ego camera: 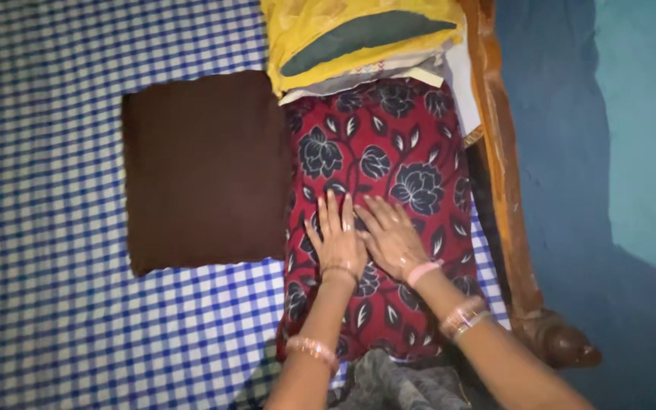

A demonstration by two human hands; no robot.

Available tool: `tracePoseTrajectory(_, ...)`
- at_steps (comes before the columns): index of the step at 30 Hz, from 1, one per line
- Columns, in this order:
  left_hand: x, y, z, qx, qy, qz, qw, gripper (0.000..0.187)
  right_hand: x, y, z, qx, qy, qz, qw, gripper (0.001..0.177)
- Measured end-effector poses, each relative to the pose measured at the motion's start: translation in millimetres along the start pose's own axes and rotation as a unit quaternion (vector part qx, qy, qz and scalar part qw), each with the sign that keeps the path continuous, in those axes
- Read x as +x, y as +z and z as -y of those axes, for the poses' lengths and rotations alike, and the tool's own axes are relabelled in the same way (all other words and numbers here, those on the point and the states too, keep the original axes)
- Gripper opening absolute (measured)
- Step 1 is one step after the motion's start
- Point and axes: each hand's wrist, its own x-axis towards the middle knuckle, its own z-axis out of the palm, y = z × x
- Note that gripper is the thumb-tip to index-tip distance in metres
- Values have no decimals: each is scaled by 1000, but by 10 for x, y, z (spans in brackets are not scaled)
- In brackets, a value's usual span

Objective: The person folds a brown piece of clothing on a blue and white checkered bedsheet, smoothing and aligning the edges. They then fold a red floral-patterned cloth and place it on top of the brown one, creating a neat stack.

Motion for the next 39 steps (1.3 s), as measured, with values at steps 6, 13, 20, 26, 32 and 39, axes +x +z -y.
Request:
tracePoseTrajectory(6,634,108,-7,29,-6,55,998,80,637,49,-637,-93,33,28,995,55)
tracePoseTrajectory(13,775,210,146,46,4,132,990,85,1274,-212,-1376,-87,148,75,982,67)
tracePoseTrajectory(20,883,252,218,71,-8,187,980,88,1780,38,-1159,-158,212,-62,962,68)
tracePoseTrajectory(26,886,244,198,90,-8,203,975,87,1985,267,-1077,-57,23,-41,997,62)
tracePoseTrajectory(32,838,190,176,76,-2,188,979,87,2274,-25,-2091,-107,205,16,973,55)
tracePoseTrajectory(39,910,7,106,62,-29,264,962,87,2677,-181,-2339,-99,251,117,956,83)
